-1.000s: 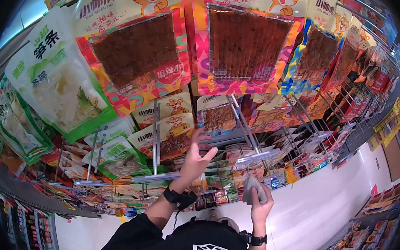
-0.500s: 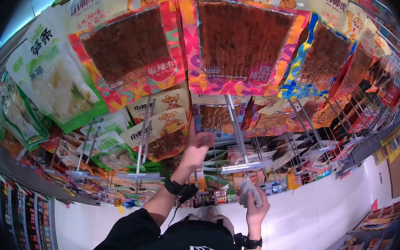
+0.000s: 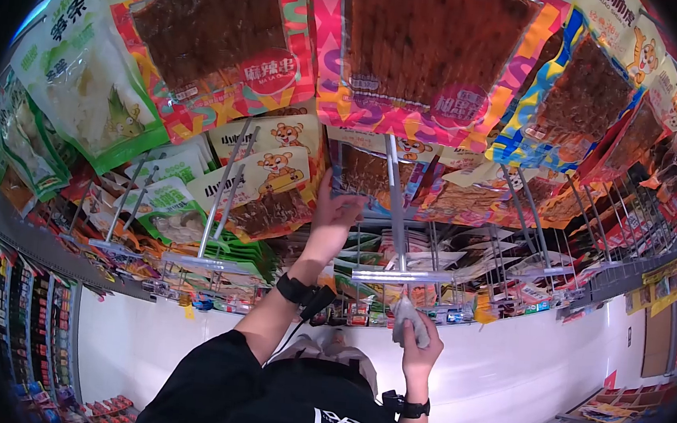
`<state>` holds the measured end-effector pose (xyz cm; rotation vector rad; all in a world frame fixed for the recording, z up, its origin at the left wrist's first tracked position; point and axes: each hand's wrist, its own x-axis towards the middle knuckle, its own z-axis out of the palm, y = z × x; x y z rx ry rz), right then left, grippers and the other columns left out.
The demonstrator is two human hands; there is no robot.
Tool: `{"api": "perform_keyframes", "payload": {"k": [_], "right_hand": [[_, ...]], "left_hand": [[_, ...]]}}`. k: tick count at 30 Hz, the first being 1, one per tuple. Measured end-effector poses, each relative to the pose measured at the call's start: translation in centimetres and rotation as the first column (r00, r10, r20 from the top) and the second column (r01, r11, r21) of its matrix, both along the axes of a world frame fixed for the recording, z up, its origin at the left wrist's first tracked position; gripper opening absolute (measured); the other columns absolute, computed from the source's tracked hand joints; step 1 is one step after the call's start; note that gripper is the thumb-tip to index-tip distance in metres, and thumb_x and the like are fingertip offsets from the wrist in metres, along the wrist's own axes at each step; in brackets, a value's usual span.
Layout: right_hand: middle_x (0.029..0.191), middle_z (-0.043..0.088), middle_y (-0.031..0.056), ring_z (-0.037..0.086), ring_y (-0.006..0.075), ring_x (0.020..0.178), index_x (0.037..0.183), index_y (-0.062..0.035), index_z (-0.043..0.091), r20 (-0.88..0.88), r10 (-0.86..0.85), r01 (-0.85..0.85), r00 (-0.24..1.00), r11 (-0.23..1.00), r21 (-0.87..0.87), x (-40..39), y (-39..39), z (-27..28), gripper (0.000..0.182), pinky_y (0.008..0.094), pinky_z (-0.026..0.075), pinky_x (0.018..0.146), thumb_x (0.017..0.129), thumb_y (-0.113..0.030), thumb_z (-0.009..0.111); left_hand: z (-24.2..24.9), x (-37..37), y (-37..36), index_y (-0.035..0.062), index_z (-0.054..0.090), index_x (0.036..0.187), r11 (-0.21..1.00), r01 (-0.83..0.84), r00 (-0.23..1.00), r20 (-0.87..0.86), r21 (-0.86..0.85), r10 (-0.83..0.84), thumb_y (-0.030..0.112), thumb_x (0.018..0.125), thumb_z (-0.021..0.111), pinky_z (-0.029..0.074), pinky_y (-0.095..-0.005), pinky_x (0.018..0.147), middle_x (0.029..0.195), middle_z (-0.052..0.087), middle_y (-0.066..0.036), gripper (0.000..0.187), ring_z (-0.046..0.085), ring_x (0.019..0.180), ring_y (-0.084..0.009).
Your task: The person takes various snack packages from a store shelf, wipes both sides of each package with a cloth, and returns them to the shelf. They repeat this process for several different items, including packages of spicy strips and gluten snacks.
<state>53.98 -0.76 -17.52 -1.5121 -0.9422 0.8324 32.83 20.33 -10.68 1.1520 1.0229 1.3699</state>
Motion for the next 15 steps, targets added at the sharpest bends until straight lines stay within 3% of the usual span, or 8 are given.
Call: {"api": "perform_keyframes", "payload": {"k": [3, 6, 12, 14, 15], "right_hand": [[0.103, 0.075, 0.0105, 0.067, 0.0123, 0.093, 0.120, 0.0044, 0.070, 0.000, 0.015, -0.015, 1.000, 1.000, 0.004, 0.6, -0.4, 0.3, 0.031, 0.0277, 0.054, 0.085, 0.095, -0.011, 0.075], [0.102, 0.073, 0.0080, 0.063, 0.0099, 0.090, 0.121, 0.0064, 0.067, 0.072, 0.035, -0.038, 0.997, 0.999, 0.036, 1.3, -0.6, -0.5, 0.031, 0.0253, 0.053, 0.081, 0.096, -0.011, 0.073], [0.102, 0.073, 0.0096, 0.065, 0.0115, 0.092, 0.121, 0.0064, 0.067, 0.023, 0.017, -0.019, 1.000, 0.998, 0.062, 1.6, -1.6, -0.7, 0.031, 0.0268, 0.054, 0.083, 0.095, -0.010, 0.074], [0.102, 0.074, 0.0104, 0.065, 0.0124, 0.092, 0.121, 0.0063, 0.068, 0.090, 0.005, -0.012, 0.996, 0.997, 0.078, 1.5, -1.9, -0.4, 0.031, 0.0274, 0.054, 0.083, 0.095, -0.009, 0.074], [0.104, 0.075, 0.0154, 0.069, 0.0176, 0.094, 0.118, 0.0049, 0.070, 0.094, -0.017, 0.010, 0.995, 0.997, 0.078, 1.3, -2.0, -0.2, 0.030, 0.0315, 0.055, 0.085, 0.094, -0.011, 0.075]], "left_hand": [[-0.9, 0.1, 0.0, 0.0123, -0.006, 0.166, 0.998, 0.014, 0.999, 0.051, -0.056, -0.011, 0.014, 0.102, 0.067, 0.055, -0.0285, 0.080, 0.111, 0.073, -0.014, 0.097, 0.069, 0.088, -0.0159], [-0.7, 0.5, 0.0, 0.0111, -0.003, 0.166, 0.998, -0.033, 0.997, 0.075, -0.045, 0.036, 0.015, 0.101, 0.068, 0.054, -0.0279, 0.076, 0.109, 0.073, -0.014, 0.096, 0.069, 0.084, -0.0158], [-1.3, 0.6, 2.0, 0.0086, -0.003, 0.165, 0.998, -0.052, 0.998, 0.036, 0.024, 0.051, 0.015, 0.100, 0.069, 0.054, -0.0279, 0.071, 0.107, 0.074, -0.015, 0.097, 0.068, 0.079, -0.0153], [-1.2, 0.5, 2.2, 0.0087, -0.002, 0.166, 0.998, -0.040, 0.998, 0.045, -0.046, 0.042, 0.014, 0.100, 0.068, 0.054, -0.0274, 0.071, 0.108, 0.074, -0.015, 0.096, 0.068, 0.079, -0.0149], [-1.3, 0.6, 2.0, 0.0087, -0.002, 0.166, 0.998, -0.040, 0.998, 0.049, -0.043, 0.042, 0.014, 0.100, 0.068, 0.054, -0.0274, 0.071, 0.108, 0.074, -0.015, 0.096, 0.068, 0.079, -0.0149]]}}
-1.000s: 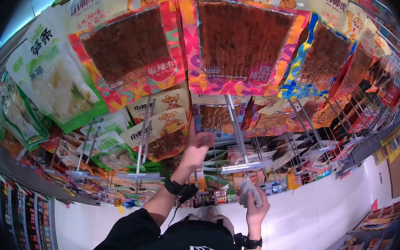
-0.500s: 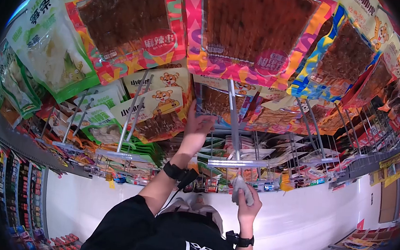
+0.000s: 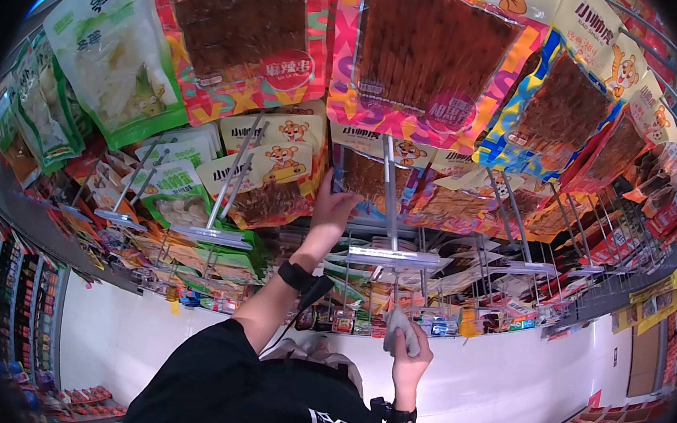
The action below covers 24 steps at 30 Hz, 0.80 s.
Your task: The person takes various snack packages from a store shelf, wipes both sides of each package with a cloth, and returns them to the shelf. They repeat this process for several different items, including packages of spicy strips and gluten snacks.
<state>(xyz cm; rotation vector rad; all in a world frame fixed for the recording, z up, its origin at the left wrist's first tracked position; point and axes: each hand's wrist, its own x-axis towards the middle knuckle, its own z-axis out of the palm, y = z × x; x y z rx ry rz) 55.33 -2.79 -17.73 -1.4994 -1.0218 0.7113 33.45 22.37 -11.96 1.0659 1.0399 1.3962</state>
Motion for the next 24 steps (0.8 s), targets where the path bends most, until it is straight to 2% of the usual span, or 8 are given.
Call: {"api": "perform_keyframes", "payload": {"k": [6, 9, 11, 12, 14, 20, 23, 24], "right_hand": [[0.104, 0.076, 0.0143, 0.069, 0.0168, 0.094, 0.118, 0.0044, 0.070, -0.029, 0.011, -0.011, 1.000, 1.000, -0.012, 0.1, -0.5, -0.5, 0.029, 0.0314, 0.055, 0.085, 0.094, -0.011, 0.075], [0.102, 0.076, 0.0136, 0.069, 0.0159, 0.093, 0.117, 0.0042, 0.071, -0.014, 0.010, -0.010, 1.000, 1.000, -0.022, -0.1, -0.5, 0.5, 0.028, 0.0309, 0.055, 0.085, 0.093, -0.011, 0.075], [0.102, 0.076, 0.0135, 0.069, 0.0154, 0.093, 0.117, 0.0042, 0.071, -0.012, 0.015, -0.015, 1.000, 1.000, -0.014, -0.1, -0.5, 0.6, 0.028, 0.0307, 0.055, 0.085, 0.093, -0.010, 0.075], [0.102, 0.076, 0.0134, 0.069, 0.0150, 0.092, 0.117, 0.0042, 0.071, -0.015, 0.017, -0.017, 1.000, 1.000, -0.009, -0.2, -0.4, 0.6, 0.028, 0.0305, 0.055, 0.085, 0.093, -0.010, 0.075], [0.102, 0.076, 0.0135, 0.069, 0.0149, 0.092, 0.117, 0.0043, 0.071, -0.010, 0.021, -0.021, 1.000, 1.000, 0.004, -0.3, -0.4, 0.4, 0.028, 0.0305, 0.055, 0.085, 0.093, -0.010, 0.075], [0.101, 0.076, 0.0138, 0.069, 0.0155, 0.092, 0.118, 0.0044, 0.070, -0.008, 0.042, -0.042, 0.999, 0.999, 0.002, -0.4, -0.3, -0.1, 0.029, 0.0307, 0.055, 0.085, 0.093, -0.010, 0.075], [0.101, 0.076, 0.0141, 0.069, 0.0160, 0.092, 0.118, 0.0042, 0.070, 0.003, 0.054, -0.054, 0.999, 0.999, 0.006, -0.6, -0.4, -0.2, 0.029, 0.0307, 0.055, 0.085, 0.093, -0.010, 0.075], [0.101, 0.076, 0.0142, 0.070, 0.0161, 0.092, 0.118, 0.0041, 0.070, 0.008, 0.061, -0.061, 0.998, 0.998, 0.011, -0.7, -0.4, -0.2, 0.029, 0.0306, 0.055, 0.085, 0.093, -0.010, 0.075]], "left_hand": [[-1.4, 1.6, -3.5, 0.0079, 0.004, 0.165, 0.999, -0.028, 0.999, 0.038, 0.020, 0.027, 0.009, 0.102, 0.064, 0.054, -0.0268, 0.071, 0.107, 0.076, -0.013, 0.088, 0.067, 0.075, -0.0138], [-1.0, 2.3, -5.3, 0.0046, 0.016, 0.161, 0.996, -0.082, 0.990, 0.119, 0.021, 0.079, 0.008, 0.101, 0.065, 0.051, -0.0260, 0.067, 0.099, 0.075, -0.010, 0.078, 0.064, 0.071, -0.0116], [-1.1, 2.3, -5.8, 0.0007, 0.039, 0.146, 0.990, -0.131, 0.969, 0.219, 0.048, 0.117, 0.010, 0.100, 0.069, 0.046, -0.0251, 0.062, 0.086, 0.070, -0.005, 0.056, 0.058, 0.067, -0.0085], [-1.0, 2.1, -5.8, 0.0007, 0.039, 0.146, 0.990, -0.135, 0.968, 0.221, 0.050, 0.121, 0.010, 0.100, 0.069, 0.046, -0.0251, 0.062, 0.086, 0.070, -0.005, 0.056, 0.058, 0.067, -0.0085], [-1.0, 1.6, -5.7, 0.0024, 0.055, 0.117, 0.995, -0.095, 0.984, 0.151, -0.001, 0.094, 0.012, 0.097, 0.074, 0.046, -0.0232, 0.059, 0.083, 0.067, -0.002, 0.028, 0.059, 0.067, -0.0057], [-1.7, 1.2, -6.1, 0.0015, 0.060, 0.108, 0.974, -0.143, 0.983, -0.090, 0.173, 0.161, 0.015, 0.099, 0.072, 0.043, -0.0210, 0.059, 0.079, 0.062, 0.003, 0.021, 0.054, 0.068, -0.0026], [0.0, 1.6, -7.7, 0.0011, 0.062, 0.110, 0.948, -0.169, 0.977, -0.078, 0.270, 0.196, 0.021, 0.104, 0.064, 0.039, -0.0209, 0.058, 0.083, 0.057, 0.005, 0.021, 0.050, 0.069, -0.0024], [3.0, 1.5, -9.6, 0.0038, 0.056, 0.114, 0.989, -0.032, 0.998, 0.049, 0.144, 0.025, 0.021, 0.107, 0.058, 0.040, -0.0204, 0.064, 0.092, 0.057, 0.004, 0.019, 0.049, 0.076, -0.0016]]}}
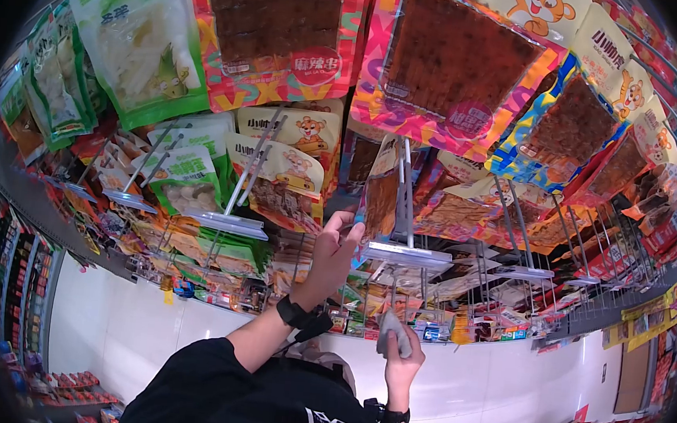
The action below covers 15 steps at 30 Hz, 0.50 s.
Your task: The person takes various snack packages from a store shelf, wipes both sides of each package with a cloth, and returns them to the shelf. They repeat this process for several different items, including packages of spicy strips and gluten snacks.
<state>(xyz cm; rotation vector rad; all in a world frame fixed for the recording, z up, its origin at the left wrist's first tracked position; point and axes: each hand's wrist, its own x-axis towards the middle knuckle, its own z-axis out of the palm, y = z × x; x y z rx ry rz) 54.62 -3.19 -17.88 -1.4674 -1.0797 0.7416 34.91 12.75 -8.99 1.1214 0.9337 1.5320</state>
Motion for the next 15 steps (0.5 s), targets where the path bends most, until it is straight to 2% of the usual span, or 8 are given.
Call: {"api": "perform_keyframes", "payload": {"k": [1, 3, 4, 7, 10, 13, 15], "right_hand": [[0.101, 0.076, 0.0142, 0.070, 0.0161, 0.092, 0.118, 0.0041, 0.070, 0.000, 0.003, -0.003, 1.000, 1.000, -0.001, -0.1, 0.0, 0.2, 0.029, 0.0306, 0.055, 0.085, 0.093, -0.010, 0.075], [0.101, 0.076, 0.0141, 0.070, 0.0160, 0.092, 0.118, 0.0048, 0.070, 0.018, 0.016, -0.016, 1.000, 1.000, -0.002, -0.4, 0.0, 0.6, 0.029, 0.0305, 0.055, 0.085, 0.093, -0.010, 0.075], [0.101, 0.076, 0.0141, 0.070, 0.0160, 0.092, 0.118, 0.0048, 0.070, 0.016, 0.018, -0.018, 1.000, 1.000, -0.003, -0.6, -0.1, 0.7, 0.029, 0.0305, 0.055, 0.085, 0.093, -0.010, 0.075], [0.104, 0.074, 0.0107, 0.066, 0.0145, 0.093, 0.118, 0.0065, 0.069, -0.015, 0.045, -0.045, 0.999, 0.999, -0.012, -1.0, -0.3, 1.1, 0.030, 0.0298, 0.054, 0.086, 0.094, -0.010, 0.075], [0.106, 0.073, 0.0114, 0.065, 0.0149, 0.097, 0.119, 0.0070, 0.068, -0.049, 0.045, -0.046, 0.998, 0.999, -0.024, -1.3, -0.7, 1.3, 0.031, 0.0299, 0.052, 0.089, 0.095, -0.013, 0.074], [0.115, 0.071, 0.0105, 0.065, 0.0158, 0.103, 0.127, 0.0043, 0.064, -0.119, -0.088, 0.091, 0.989, 0.996, 0.021, -0.7, -1.5, 0.6, 0.036, 0.0303, 0.052, 0.092, 0.098, -0.017, 0.071], [0.122, 0.067, 0.0085, 0.064, 0.0173, 0.108, 0.136, -0.0003, 0.058, -0.518, -0.119, 0.169, 0.847, 0.984, 0.049, -0.9, -1.8, 1.9, 0.042, 0.0323, 0.052, 0.094, 0.101, -0.020, 0.068]], "left_hand": [[0.5, 0.0, -0.8, 0.0038, 0.056, 0.114, 1.000, -0.003, 1.000, 0.000, -0.001, 0.003, 0.021, 0.107, 0.058, 0.040, -0.0204, 0.064, 0.092, 0.057, 0.004, 0.019, 0.049, 0.076, -0.0016], [1.1, 0.0, -2.0, 0.0057, 0.049, 0.115, 0.993, 0.107, 0.959, 0.260, 0.045, -0.115, 0.018, 0.110, 0.054, 0.040, -0.0199, 0.070, 0.095, 0.055, 0.004, 0.015, 0.047, 0.082, -0.0007], [2.4, 0.3, -2.7, 0.0072, 0.048, 0.112, 0.996, 0.032, 0.979, 0.200, 0.085, -0.049, 0.015, 0.111, 0.050, 0.039, -0.0203, 0.074, 0.092, 0.052, 0.004, 0.009, 0.044, 0.082, -0.0011], [3.3, -0.2, -5.0, 0.0076, 0.049, 0.113, 0.991, 0.006, 0.990, 0.140, 0.134, -0.025, 0.016, 0.111, 0.051, 0.038, -0.0214, 0.076, 0.092, 0.052, 0.004, 0.009, 0.044, 0.083, -0.0020], [4.1, -1.1, -8.0, 0.0079, 0.048, 0.114, 0.995, 0.056, 0.983, 0.169, 0.080, -0.069, 0.016, 0.111, 0.052, 0.037, -0.0217, 0.079, 0.095, 0.053, 0.004, 0.010, 0.045, 0.086, -0.0029], [3.5, -2.6, -10.7, 0.0090, 0.048, 0.114, 0.986, 0.152, 0.967, 0.194, 0.065, -0.162, 0.018, 0.110, 0.053, 0.037, -0.0201, 0.077, 0.095, 0.053, 0.004, 0.011, 0.043, 0.083, -0.0019], [2.9, -3.5, -12.9, 0.0095, 0.046, 0.116, 0.972, 0.232, 0.938, 0.254, 0.039, -0.234, 0.019, 0.110, 0.054, 0.039, -0.0201, 0.075, 0.095, 0.054, 0.004, 0.014, 0.044, 0.082, -0.0013]]}}
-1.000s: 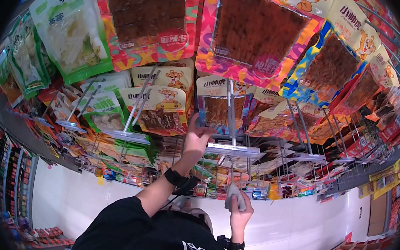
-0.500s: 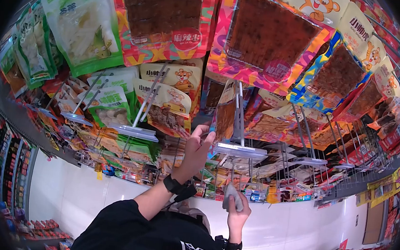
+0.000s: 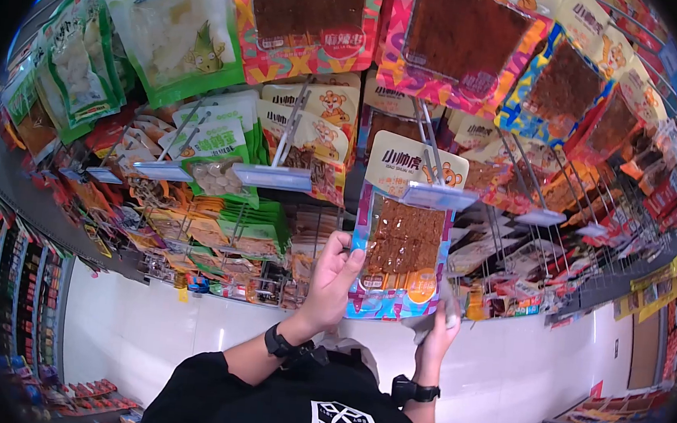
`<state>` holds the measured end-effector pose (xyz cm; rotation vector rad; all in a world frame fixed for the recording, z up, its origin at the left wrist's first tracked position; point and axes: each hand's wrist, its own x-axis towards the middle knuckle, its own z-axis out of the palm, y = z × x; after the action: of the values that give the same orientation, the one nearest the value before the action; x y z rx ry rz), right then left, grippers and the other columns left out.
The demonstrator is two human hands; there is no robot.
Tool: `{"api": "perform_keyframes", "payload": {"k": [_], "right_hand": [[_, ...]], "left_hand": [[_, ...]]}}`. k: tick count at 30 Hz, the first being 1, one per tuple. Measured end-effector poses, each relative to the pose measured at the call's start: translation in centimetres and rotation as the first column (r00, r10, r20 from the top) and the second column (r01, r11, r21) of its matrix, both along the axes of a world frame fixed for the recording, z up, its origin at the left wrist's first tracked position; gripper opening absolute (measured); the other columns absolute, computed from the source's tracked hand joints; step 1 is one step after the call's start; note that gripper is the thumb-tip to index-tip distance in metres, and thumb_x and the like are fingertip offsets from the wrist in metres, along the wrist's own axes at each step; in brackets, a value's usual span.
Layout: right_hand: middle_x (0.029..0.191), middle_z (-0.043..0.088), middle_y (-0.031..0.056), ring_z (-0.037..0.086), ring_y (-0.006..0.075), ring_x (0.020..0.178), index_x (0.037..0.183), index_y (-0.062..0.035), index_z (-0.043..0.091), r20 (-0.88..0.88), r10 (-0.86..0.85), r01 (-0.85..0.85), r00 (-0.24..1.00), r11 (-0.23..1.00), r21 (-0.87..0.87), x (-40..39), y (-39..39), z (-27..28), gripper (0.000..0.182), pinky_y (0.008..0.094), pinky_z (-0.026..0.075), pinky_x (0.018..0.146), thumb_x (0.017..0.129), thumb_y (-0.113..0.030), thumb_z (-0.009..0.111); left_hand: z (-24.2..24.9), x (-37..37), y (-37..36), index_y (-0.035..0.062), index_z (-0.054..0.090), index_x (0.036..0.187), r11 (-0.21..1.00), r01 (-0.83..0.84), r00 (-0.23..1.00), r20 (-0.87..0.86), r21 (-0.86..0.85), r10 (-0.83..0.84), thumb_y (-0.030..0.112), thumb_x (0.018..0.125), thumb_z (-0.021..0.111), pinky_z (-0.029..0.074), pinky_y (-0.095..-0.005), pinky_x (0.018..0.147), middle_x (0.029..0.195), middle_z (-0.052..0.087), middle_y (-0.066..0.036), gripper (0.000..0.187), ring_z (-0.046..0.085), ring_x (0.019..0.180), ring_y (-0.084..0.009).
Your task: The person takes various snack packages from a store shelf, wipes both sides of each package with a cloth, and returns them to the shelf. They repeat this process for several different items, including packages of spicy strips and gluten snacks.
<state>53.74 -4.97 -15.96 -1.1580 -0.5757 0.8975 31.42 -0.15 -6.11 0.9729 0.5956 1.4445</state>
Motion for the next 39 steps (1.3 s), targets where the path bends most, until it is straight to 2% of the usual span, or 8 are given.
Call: {"api": "perform_keyframes", "payload": {"k": [8, 16, 21, 24, 28, 30, 32, 39], "right_hand": [[0.135, 0.064, 0.0106, 0.063, 0.0192, 0.122, 0.145, -0.0006, 0.049, -0.522, 0.341, -0.271, 0.782, 0.940, 0.208, -4.0, -6.2, 5.7, 0.045, 0.0340, 0.050, 0.106, 0.103, -0.011, 0.061], [0.123, 0.070, 0.0080, 0.067, 0.0143, 0.110, 0.133, 0.0014, 0.058, -0.132, 0.454, -0.453, 0.881, 0.891, 0.034, -5.7, -13.6, 4.8, 0.045, 0.0324, 0.053, 0.100, 0.094, -0.009, 0.075], [0.121, 0.070, 0.0082, 0.067, 0.0137, 0.108, 0.131, 0.0022, 0.060, -0.026, 0.419, -0.418, 0.908, 0.900, -0.121, -5.7, -18.1, 3.8, 0.039, 0.0313, 0.053, 0.097, 0.096, -0.010, 0.073], [0.124, 0.069, 0.0100, 0.067, 0.0147, 0.107, 0.135, 0.0029, 0.059, -0.175, 0.237, -0.259, 0.956, 0.958, -0.122, -4.7, -19.0, 3.6, 0.039, 0.0318, 0.054, 0.094, 0.100, -0.010, 0.069], [0.138, 0.063, 0.0169, 0.064, 0.0237, 0.122, 0.143, 0.0015, 0.055, 0.187, -0.074, 0.094, 0.980, 0.991, -0.098, -4.8, -19.3, 4.5, 0.041, 0.0365, 0.051, 0.101, 0.104, -0.010, 0.059], [0.147, 0.058, 0.0196, 0.052, 0.0364, 0.139, 0.147, -0.0029, 0.055, 0.853, -0.064, -0.092, 0.517, 0.987, 0.130, -5.2, -19.2, 5.0, 0.047, 0.0452, 0.041, 0.114, 0.099, -0.006, 0.057], [0.155, 0.050, 0.0185, 0.039, 0.0429, 0.148, 0.147, -0.0086, 0.057, 0.987, 0.049, -0.314, 0.155, 0.949, 0.002, -6.2, -19.3, 6.2, 0.058, 0.0524, 0.029, 0.122, 0.089, -0.002, 0.060], [0.155, 0.053, 0.0087, 0.043, 0.0384, 0.147, 0.141, -0.0144, 0.064, 0.980, 0.196, -0.695, 0.039, 0.710, -0.114, -3.3, -22.3, 5.9, 0.065, 0.0548, 0.035, 0.119, 0.078, 0.001, 0.064]], "left_hand": [[-3.1, -3.5, -8.4, 0.0097, 0.045, 0.116, 0.984, 0.158, 0.987, -0.026, -0.077, -0.161, 0.020, 0.111, 0.053, 0.044, -0.0206, 0.078, 0.096, 0.055, 0.004, 0.014, 0.049, 0.084, 0.0009], [-5.5, -6.0, -15.5, 0.0027, 0.054, 0.135, 0.938, 0.227, 0.974, 0.067, -0.263, -0.217, 0.012, 0.106, 0.059, 0.051, -0.0278, 0.100, 0.127, 0.067, -0.005, 0.030, 0.063, 0.114, -0.0089], [-8.1, -5.7, -19.0, -0.0003, 0.063, 0.131, 0.872, 0.327, 0.945, 0.096, -0.365, -0.314, 0.013, 0.104, 0.064, 0.052, -0.0301, 0.099, 0.125, 0.070, -0.005, 0.030, 0.067, 0.110, -0.0106], [-8.6, -4.9, -20.5, -0.0003, 0.063, 0.131, 0.894, 0.272, 0.961, 0.053, -0.356, -0.271, 0.016, 0.106, 0.062, 0.052, -0.0298, 0.098, 0.125, 0.070, -0.005, 0.029, 0.065, 0.110, -0.0095], [-9.1, -3.6, -21.8, -0.0006, 0.063, 0.131, 0.919, 0.183, 0.982, 0.014, -0.348, -0.190, 0.018, 0.109, 0.058, 0.051, -0.0295, 0.099, 0.125, 0.069, -0.004, 0.030, 0.063, 0.111, -0.0086], [-9.3, -2.6, -22.3, -0.0002, 0.063, 0.131, 0.937, 0.192, 0.975, -0.054, -0.294, -0.216, 0.021, 0.110, 0.054, 0.051, -0.0291, 0.099, 0.124, 0.069, -0.003, 0.031, 0.061, 0.113, -0.0074], [-10.0, -1.2, -22.7, 0.0018, 0.060, 0.135, 0.932, 0.227, 0.973, 0.018, -0.282, -0.231, 0.022, 0.111, 0.053, 0.051, -0.0308, 0.100, 0.127, 0.068, -0.004, 0.032, 0.062, 0.115, -0.0095], [-8.1, 2.8, -22.6, 0.0079, 0.054, 0.138, 0.934, 0.007, 0.965, 0.248, -0.358, 0.088, 0.030, 0.112, 0.048, 0.054, -0.0355, 0.100, 0.133, 0.065, -0.008, 0.035, 0.066, 0.118, -0.0197]]}}
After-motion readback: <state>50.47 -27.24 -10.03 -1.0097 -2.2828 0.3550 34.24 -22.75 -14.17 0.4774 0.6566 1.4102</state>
